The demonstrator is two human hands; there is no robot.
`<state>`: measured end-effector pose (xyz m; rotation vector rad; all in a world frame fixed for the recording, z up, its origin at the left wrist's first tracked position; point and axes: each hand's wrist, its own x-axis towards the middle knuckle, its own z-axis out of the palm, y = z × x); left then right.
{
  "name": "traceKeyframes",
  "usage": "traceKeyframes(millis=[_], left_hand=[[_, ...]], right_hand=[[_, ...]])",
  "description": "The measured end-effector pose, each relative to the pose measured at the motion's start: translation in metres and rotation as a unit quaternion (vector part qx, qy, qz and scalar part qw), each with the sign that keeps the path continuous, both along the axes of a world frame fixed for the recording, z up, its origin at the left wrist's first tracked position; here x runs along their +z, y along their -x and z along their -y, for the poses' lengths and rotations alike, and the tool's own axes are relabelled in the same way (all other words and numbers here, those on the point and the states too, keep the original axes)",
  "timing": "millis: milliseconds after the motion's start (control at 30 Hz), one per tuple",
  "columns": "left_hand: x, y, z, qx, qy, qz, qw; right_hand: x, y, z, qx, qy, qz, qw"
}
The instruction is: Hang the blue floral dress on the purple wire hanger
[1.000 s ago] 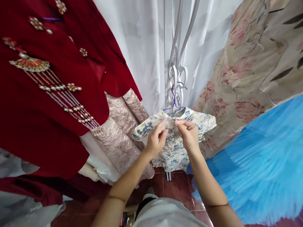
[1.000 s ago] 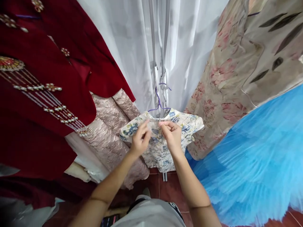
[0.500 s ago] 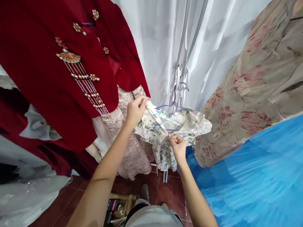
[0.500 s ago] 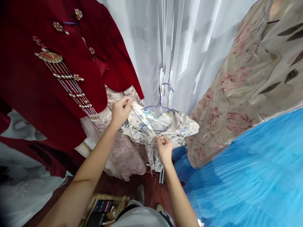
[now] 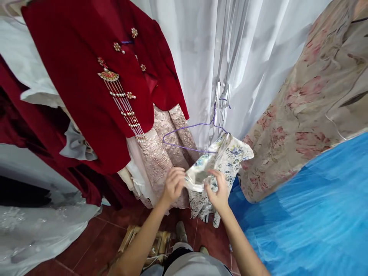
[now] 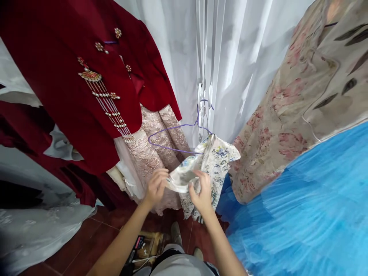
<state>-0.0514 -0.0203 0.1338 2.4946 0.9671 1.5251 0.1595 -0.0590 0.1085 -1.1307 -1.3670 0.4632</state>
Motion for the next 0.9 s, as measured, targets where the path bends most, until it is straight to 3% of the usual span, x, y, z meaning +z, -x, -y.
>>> traceKeyframes(millis=[67,167,233,333,400,500,567,633,733,833,900], left_hand=[[-0.002,-0.022,0.020,-0.057,0.053,0.003,0.997],[0.000,-0.046,0.029,-0.070,0.169,0.023,0.983],[0.001,-0.055,0.025,-0.107,0.217,0.021,0.970],[-0.006,-0.067,0.017,-0.211,0.205,-0.015,0.956],[-0.021,-0.077,0.017,-0.285,0.203,-0.038,0.936],[-0.055,-0.091,0.026,-0.389,0.286,-0.061,0.874],[-0.076,-0.093,0.030,-0.419,0.359,-0.102,0.828],[-0.088,-0.084,0.025,-0.386,0.395,-0.150,0.820],[-0.077,-0.051,0.002,-0.259,0.386,-0.139,0.874],[-0.036,-0.005,-0.026,-0.174,0.376,-0.091,0.905],[0.000,0.026,-0.042,-0.139,0.336,-0.095,0.927]], right_hand=[[0.006,-0.002,0.005,0.145,0.070,-0.006,0.987],[0.004,-0.007,0.015,0.304,0.199,-0.060,0.929],[-0.001,-0.014,0.023,0.333,0.239,-0.094,0.907],[-0.001,-0.032,0.038,0.316,0.267,-0.080,0.907],[0.007,-0.046,0.046,0.315,0.272,-0.045,0.908],[0.027,-0.070,0.051,0.367,0.288,0.011,0.885],[0.042,-0.091,0.051,0.372,0.312,0.045,0.873],[0.057,-0.116,0.049,0.315,0.319,0.061,0.892],[0.078,-0.153,0.034,0.188,0.267,0.061,0.943],[0.095,-0.170,0.000,0.105,0.185,0.073,0.974],[0.103,-0.162,-0.032,0.087,0.135,0.098,0.982]])
